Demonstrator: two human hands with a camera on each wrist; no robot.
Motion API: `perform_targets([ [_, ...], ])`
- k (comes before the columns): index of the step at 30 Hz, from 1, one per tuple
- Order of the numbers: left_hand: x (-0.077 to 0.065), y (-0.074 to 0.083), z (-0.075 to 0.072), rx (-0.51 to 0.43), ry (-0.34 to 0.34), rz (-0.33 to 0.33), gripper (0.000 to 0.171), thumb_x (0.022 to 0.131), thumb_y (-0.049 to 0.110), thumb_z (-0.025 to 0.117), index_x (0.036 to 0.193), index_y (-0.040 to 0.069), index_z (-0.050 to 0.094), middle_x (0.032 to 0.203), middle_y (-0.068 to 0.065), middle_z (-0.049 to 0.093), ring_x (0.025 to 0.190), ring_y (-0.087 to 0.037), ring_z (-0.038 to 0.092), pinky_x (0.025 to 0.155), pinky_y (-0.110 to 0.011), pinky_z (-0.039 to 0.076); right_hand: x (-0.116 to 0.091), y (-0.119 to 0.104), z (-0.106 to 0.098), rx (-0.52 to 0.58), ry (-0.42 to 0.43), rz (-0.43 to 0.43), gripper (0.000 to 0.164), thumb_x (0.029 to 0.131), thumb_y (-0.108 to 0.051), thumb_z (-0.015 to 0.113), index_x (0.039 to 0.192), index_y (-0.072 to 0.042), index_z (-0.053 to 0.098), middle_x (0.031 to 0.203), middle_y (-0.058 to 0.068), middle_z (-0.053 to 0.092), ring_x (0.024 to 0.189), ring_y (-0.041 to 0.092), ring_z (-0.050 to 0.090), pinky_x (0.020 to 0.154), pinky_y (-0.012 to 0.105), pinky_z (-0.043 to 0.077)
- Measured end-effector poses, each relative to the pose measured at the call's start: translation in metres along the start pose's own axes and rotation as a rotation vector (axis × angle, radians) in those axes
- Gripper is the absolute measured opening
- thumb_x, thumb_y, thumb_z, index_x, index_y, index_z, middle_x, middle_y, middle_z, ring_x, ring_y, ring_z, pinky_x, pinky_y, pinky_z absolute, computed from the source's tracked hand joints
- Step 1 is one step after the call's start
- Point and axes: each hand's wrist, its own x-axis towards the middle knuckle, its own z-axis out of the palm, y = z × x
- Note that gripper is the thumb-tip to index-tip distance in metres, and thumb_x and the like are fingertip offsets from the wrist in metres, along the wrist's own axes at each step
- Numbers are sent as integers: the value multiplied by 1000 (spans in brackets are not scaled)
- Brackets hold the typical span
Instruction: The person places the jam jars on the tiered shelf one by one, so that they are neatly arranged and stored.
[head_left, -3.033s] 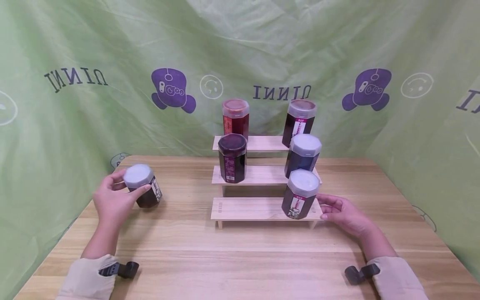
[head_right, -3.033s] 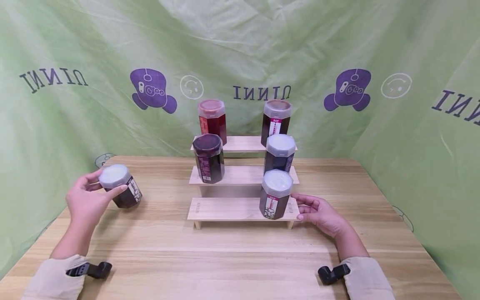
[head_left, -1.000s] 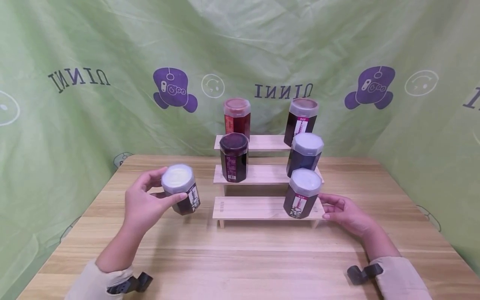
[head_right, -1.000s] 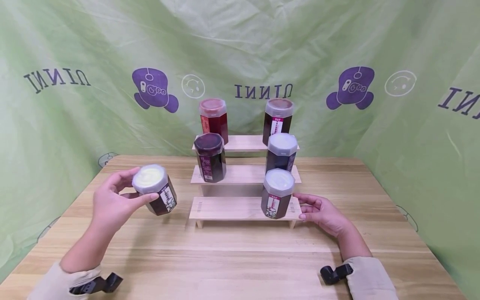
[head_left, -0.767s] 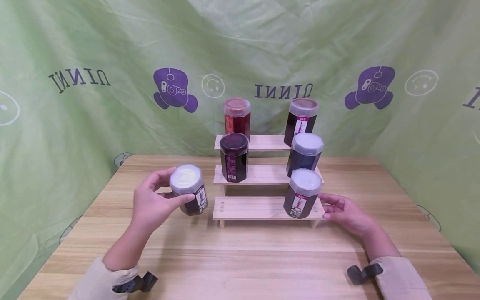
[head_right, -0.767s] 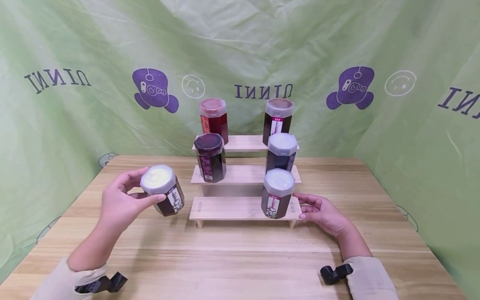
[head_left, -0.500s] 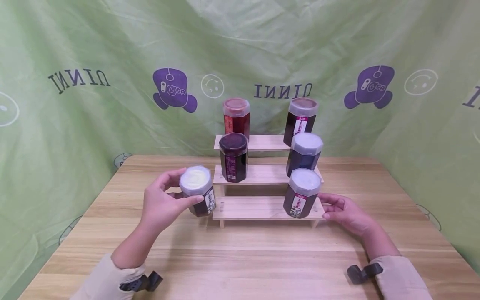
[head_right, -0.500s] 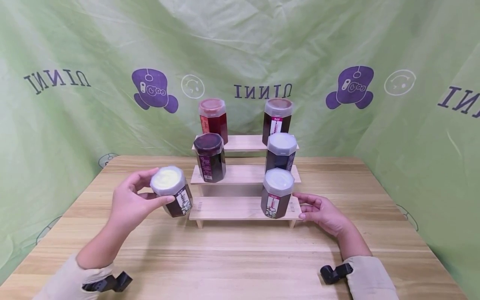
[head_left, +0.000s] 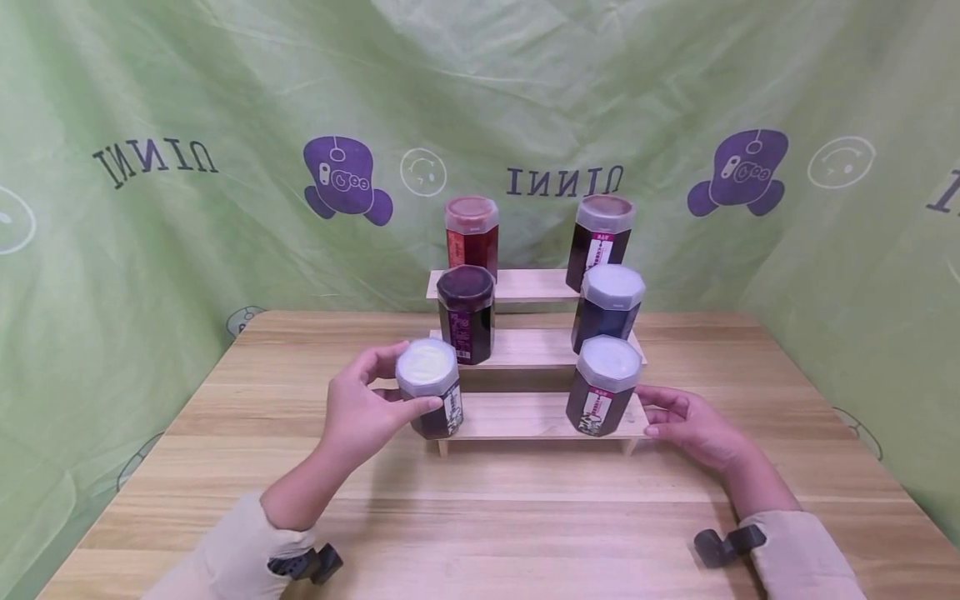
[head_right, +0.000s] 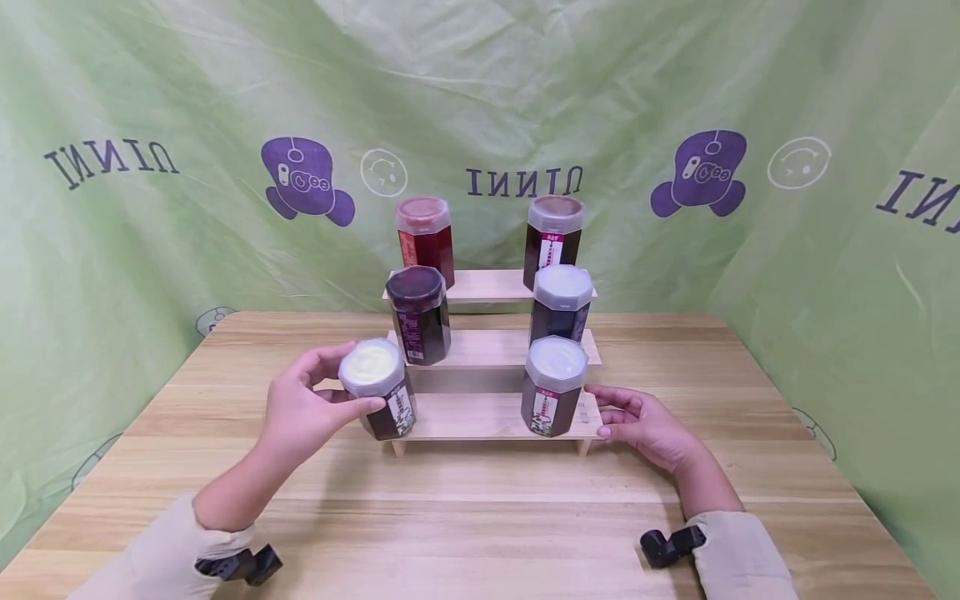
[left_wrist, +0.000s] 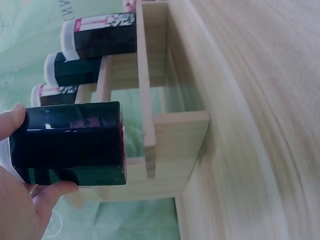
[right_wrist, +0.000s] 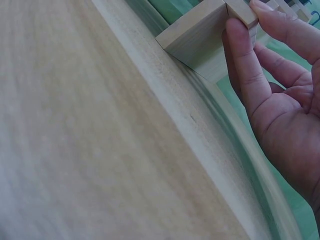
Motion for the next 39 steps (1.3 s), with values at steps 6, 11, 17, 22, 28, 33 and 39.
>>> perform_targets([
  [6, -1, -4, 13, -20, -19, 11, 72, 55, 9, 95, 120, 5, 63, 107, -10, 67, 97, -22, 61, 74, -28, 58, -1, 1, -1, -11, 22, 16, 55, 85, 18, 54, 127, -17, 56, 124, 3, 63, 106, 19, 64, 89, 31, 53],
  [11, -1, -9, 23, -35, -24, 17, 73, 54, 10, 96, 120, 7, 64, 106, -8, 68, 95, -21, 62, 74, -28, 58, -2, 2, -1, -9, 22, 17, 55, 86, 18, 54, 128, -17, 56, 125, 3, 63, 107, 20, 64, 90, 32, 53],
  [17, 1, -12, 32, -34, -38, 24, 73, 55, 11, 96, 120, 8, 64, 106, -6, 68, 96, -20, 62, 74, -27, 58, -1, 2, 1, -6, 19, 18, 55, 86, 18, 54, 128, -18, 56, 125, 2, 63, 107, 20, 64, 90, 32, 53],
  [22, 5, -11, 37, -3, -49, 22, 74, 56, 13, 96, 122, 9, 63, 110, -4, 67, 99, -20, 61, 75, -28, 58, -1, 2, 2, 2, 3, 10, 55, 86, 18, 54, 128, -18, 56, 125, 3, 63, 106, 19, 64, 90, 31, 53],
  [28, 5, -13, 41, -37, -80, 67, 72, 59, 10, 94, 123, 7, 62, 113, -6, 65, 99, -22, 61, 77, -28, 58, -2, 3, 0, 10, -10, -2, 57, 85, 19, 53, 128, -18, 57, 125, 3, 63, 107, 19, 64, 90, 31, 53],
  [33, 2, -15, 42, -66, -74, 102, 71, 60, 9, 93, 124, 7, 61, 117, -6, 64, 101, -23, 62, 77, -27, 58, -3, 4, -1, -1, 0, 0, 57, 85, 19, 53, 128, -19, 57, 125, 3, 63, 107, 19, 64, 90, 31, 53],
  [39, -3, -22, 42, -92, -66, 77, 77, 60, 8, 93, 129, 8, 59, 117, -8, 65, 104, -25, 63, 81, -29, 57, -5, 2, 1, -21, 19, 6, 57, 85, 18, 55, 127, -20, 57, 124, 1, 63, 106, 18, 64, 89, 30, 53],
])
